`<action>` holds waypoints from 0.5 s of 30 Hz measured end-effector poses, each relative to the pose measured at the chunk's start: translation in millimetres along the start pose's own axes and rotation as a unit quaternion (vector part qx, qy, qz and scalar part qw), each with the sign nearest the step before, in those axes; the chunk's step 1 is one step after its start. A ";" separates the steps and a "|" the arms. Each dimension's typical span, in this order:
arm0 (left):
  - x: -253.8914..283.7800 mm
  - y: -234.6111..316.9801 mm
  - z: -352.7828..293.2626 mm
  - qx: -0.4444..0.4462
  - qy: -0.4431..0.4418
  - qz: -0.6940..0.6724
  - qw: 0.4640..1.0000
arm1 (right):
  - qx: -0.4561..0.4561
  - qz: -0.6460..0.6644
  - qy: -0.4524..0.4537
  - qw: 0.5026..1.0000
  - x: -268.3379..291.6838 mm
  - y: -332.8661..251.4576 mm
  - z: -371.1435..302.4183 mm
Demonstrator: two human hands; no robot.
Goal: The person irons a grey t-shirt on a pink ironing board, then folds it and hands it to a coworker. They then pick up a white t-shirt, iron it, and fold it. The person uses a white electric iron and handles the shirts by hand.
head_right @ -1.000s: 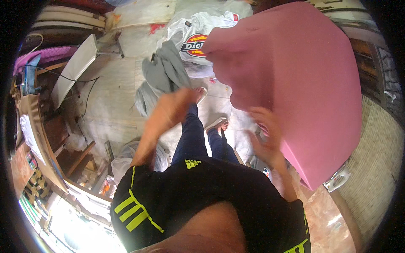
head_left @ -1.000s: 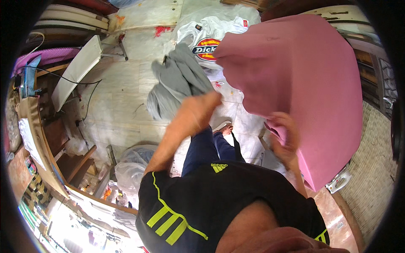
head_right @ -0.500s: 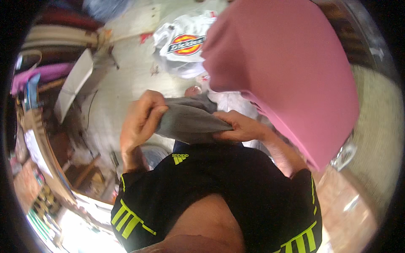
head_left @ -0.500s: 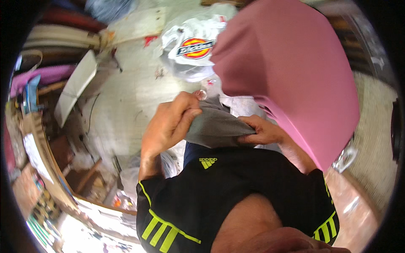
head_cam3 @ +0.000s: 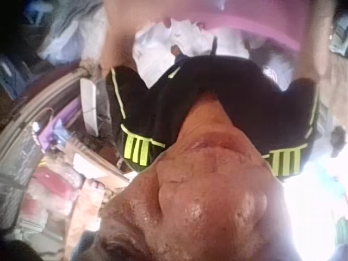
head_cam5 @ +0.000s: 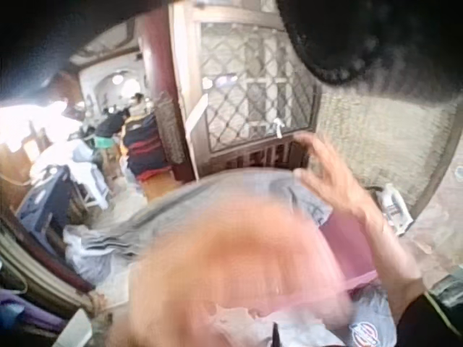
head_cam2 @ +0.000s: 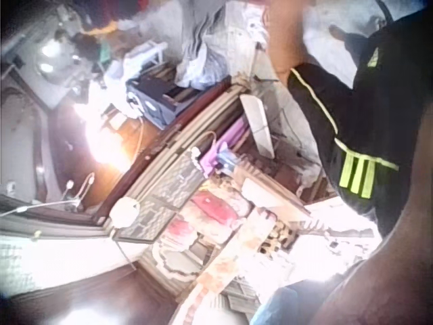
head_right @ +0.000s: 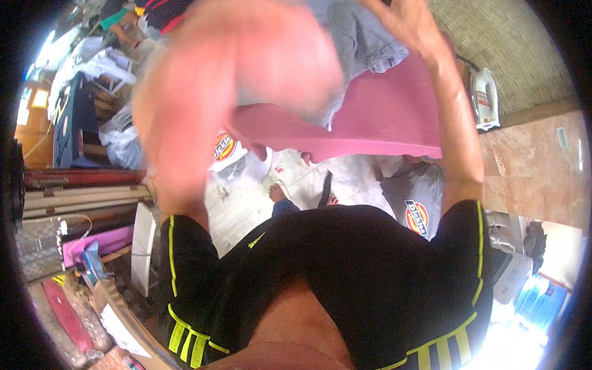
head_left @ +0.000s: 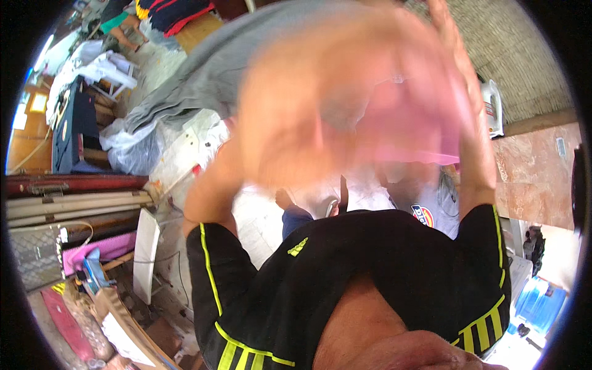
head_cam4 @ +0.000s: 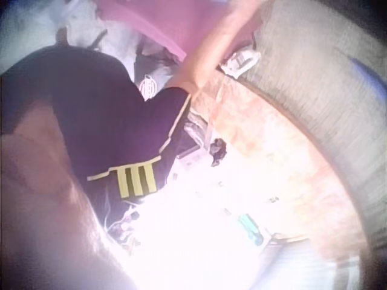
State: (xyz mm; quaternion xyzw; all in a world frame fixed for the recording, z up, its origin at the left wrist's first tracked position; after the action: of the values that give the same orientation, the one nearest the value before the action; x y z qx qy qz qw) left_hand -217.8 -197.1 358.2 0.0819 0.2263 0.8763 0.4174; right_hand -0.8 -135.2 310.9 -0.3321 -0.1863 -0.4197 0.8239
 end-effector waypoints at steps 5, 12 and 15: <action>-103.7 51.0 -27.0 -0.018 0.034 -0.210 0.977 | -0.197 0.266 -0.058 0.942 -38.8 13.0 -69.5; -101.7 34.7 -18.1 -0.044 0.002 -0.296 0.954 | 0.131 0.438 -0.053 0.888 14.0 -70.7 -32.5; -91.0 38.9 -18.7 -0.055 0.003 -0.292 0.955 | 0.231 0.460 -0.020 0.857 35.1 -103.4 -24.5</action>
State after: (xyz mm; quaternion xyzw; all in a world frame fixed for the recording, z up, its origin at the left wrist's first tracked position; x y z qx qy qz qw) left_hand -193.0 -294.5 363.9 -0.0130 0.1929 0.7276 0.6582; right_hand -64.1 -216.5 354.5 -0.1887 -0.1199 0.0686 0.9723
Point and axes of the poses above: each hand's wrist, its own z-axis towards the middle knuckle, its own x-axis out of the back of the hand, y = z × x, the point moved 7 cm from there along z, towards the middle knuckle, and after that the axes turned 2 degrees about y, right-handed, at the moved point
